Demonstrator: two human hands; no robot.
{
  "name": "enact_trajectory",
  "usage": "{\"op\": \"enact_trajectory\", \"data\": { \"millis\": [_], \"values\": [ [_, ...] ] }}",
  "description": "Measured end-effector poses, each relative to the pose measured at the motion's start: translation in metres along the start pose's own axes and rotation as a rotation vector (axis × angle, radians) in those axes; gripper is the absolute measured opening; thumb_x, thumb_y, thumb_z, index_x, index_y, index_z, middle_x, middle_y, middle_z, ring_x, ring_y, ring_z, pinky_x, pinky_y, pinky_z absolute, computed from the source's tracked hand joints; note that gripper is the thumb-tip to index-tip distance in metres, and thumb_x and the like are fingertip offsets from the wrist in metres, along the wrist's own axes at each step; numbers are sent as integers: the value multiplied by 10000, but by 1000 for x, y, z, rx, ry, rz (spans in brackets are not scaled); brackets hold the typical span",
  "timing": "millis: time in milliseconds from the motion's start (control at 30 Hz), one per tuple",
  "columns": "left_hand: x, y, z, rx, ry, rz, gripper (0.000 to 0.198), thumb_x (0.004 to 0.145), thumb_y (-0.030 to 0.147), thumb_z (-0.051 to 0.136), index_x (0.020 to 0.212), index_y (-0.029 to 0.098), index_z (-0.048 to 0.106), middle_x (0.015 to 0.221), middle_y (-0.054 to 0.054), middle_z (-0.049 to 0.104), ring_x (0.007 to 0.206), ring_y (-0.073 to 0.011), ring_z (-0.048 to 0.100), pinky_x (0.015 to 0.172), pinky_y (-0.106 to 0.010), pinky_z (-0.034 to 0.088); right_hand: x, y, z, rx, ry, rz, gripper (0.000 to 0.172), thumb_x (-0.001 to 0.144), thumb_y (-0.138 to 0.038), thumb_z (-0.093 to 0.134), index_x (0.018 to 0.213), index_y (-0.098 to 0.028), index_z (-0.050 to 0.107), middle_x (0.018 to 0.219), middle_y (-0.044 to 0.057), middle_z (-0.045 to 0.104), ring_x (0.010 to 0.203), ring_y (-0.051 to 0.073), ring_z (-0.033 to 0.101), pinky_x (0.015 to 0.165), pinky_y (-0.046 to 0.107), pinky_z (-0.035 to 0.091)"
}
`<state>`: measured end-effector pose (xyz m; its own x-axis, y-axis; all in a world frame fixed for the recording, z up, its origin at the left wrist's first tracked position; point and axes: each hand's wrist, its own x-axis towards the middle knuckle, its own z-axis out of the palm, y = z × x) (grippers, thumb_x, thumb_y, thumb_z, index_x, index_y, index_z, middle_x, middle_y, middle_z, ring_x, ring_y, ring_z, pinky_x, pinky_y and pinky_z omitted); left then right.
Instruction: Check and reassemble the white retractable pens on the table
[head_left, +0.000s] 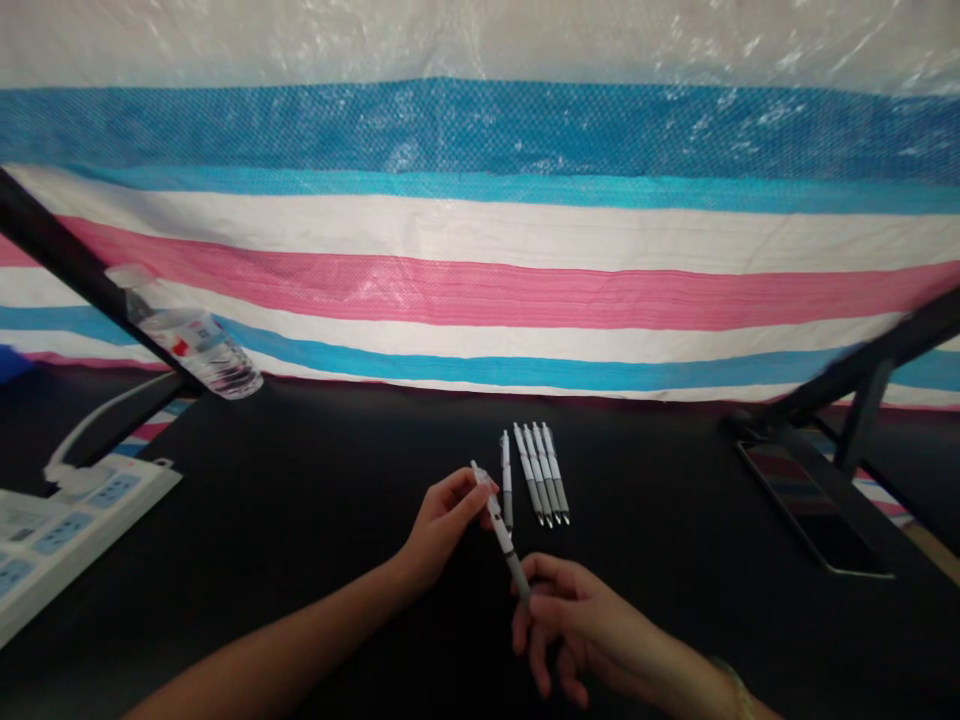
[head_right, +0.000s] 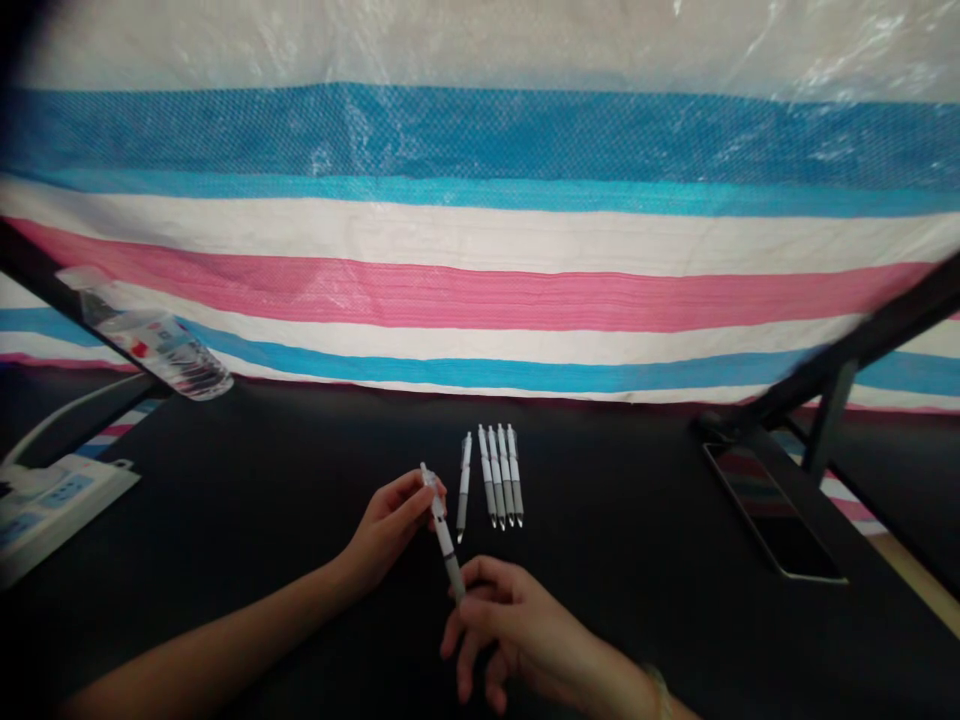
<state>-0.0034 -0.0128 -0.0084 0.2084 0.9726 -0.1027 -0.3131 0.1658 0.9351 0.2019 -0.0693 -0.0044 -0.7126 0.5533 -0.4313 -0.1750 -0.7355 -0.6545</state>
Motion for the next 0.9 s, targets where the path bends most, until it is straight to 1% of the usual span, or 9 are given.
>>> {"op": "enact_trajectory", "data": {
  "millis": [100,167,233,333,467,600,667,800,900],
  "values": [
    [0,-1,-1,8,-11,2,280,873,440,733,890,161,713,706,2,617,630,-129,539,621,-249,436,0,0,0,10,-14,17,438,888,-545,676,1027,-154,535,832,76,719,572,164,718,365,145,459],
    [0,-1,-1,21,-20,-4,273,872,434,734,890,163,713,711,0,622,633,-132,542,623,-251,439,1,-1,-1,-9,-21,7,410,841,-469,755,974,-160,521,791,52,708,575,165,718,371,143,469],
    [1,-1,-1,33,-16,-2,279,869,439,734,887,161,715,717,-4,625,636,-137,543,620,-254,438,1,0,-1,-16,-20,-3,420,823,-429,778,1018,-171,509,815,46,713,589,168,726,380,143,476],
    [1,0,-1,33,-17,8,283,869,440,732,883,158,714,717,-6,622,638,-138,541,619,-254,436,1,0,-1,4,-11,15,417,885,-501,689,1053,-160,516,825,63,717,591,169,731,380,145,478],
    [0,2,0,30,-19,11,278,862,432,741,872,156,710,706,-1,617,628,-131,536,623,-253,434,1,0,-1,-11,-7,-5,422,811,-419,786,982,-195,473,795,28,714,561,165,724,378,142,478],
    [0,1,1,21,-19,9,287,863,438,739,868,154,703,703,0,608,630,-133,534,636,-261,435,1,1,-1,2,-21,25,427,876,-509,686,1044,-165,498,839,78,727,564,176,731,370,152,473],
    [1,0,0,30,-20,7,283,867,435,735,869,153,703,704,-4,613,631,-135,534,637,-263,432,1,1,-2,-14,-30,16,412,844,-461,737,998,-177,483,812,58,720,564,177,732,379,150,477],
    [1,-1,-1,24,-15,5,289,859,446,737,881,159,708,718,-7,619,628,-139,532,632,-264,431,2,3,-4,-19,-32,13,435,861,-448,714,1102,-179,472,894,80,729,597,191,745,383,162,476],
    [1,0,0,28,-12,2,280,857,443,740,869,165,710,710,-1,622,624,-135,533,625,-256,428,2,5,-6,-45,-58,30,402,866,-471,702,1021,-178,475,826,51,706,579,181,733,400,168,474]
  ]
}}
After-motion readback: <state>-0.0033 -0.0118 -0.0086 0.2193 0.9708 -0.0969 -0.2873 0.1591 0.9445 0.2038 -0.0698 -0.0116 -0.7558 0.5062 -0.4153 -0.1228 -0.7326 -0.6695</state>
